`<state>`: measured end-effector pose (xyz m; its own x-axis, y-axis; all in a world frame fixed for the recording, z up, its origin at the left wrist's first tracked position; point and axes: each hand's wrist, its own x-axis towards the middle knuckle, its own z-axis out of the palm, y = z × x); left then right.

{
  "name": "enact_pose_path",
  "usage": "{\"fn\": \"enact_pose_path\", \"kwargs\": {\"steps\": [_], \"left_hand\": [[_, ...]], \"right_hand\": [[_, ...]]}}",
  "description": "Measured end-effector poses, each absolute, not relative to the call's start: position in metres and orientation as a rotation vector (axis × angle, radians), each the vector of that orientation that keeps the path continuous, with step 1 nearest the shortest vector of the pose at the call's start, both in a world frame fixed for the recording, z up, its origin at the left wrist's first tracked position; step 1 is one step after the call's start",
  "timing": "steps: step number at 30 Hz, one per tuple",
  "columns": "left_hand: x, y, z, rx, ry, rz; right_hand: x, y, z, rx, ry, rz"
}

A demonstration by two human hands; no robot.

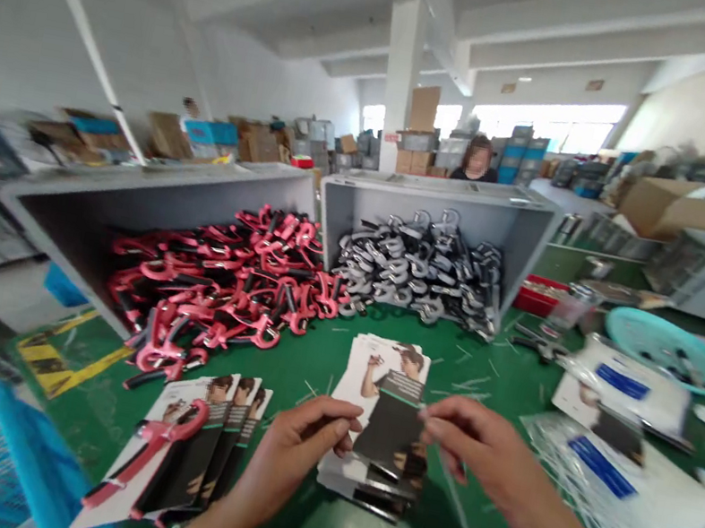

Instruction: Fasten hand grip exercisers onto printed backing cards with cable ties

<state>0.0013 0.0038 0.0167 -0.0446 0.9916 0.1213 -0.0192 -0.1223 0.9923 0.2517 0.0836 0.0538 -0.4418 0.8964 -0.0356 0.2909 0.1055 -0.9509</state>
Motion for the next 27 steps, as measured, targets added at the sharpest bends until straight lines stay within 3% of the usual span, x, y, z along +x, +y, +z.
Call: {"fn": "enact_pose_path", "kwargs": {"steps": [5,16,20,25,27], "left_hand": [[0.020,0.009,0.014,1.007,0.960,1.183],[0.019,0.015,0.006,1.030,1.104,1.275],[0.015,0.018,0.005,1.048,1.198,1.325],[0.013,0.021,0.017,1.241,1.250,1.291],[0.005,0.026,0.017,1.403,1.343,1.294]], "right_hand": [[0.210,0.049,0.030,-0.984,-1.499,1.887],[0.205,0.047,0.015,-0.957,-1.462,2.013],[0.208,0.035,0.002,-1.124,-1.647,1.880],[0.212,0.025,0.005,-1.137,-2.073,1.265],[0.218,0.025,0.009,-1.133,-2.047,1.209]]}}
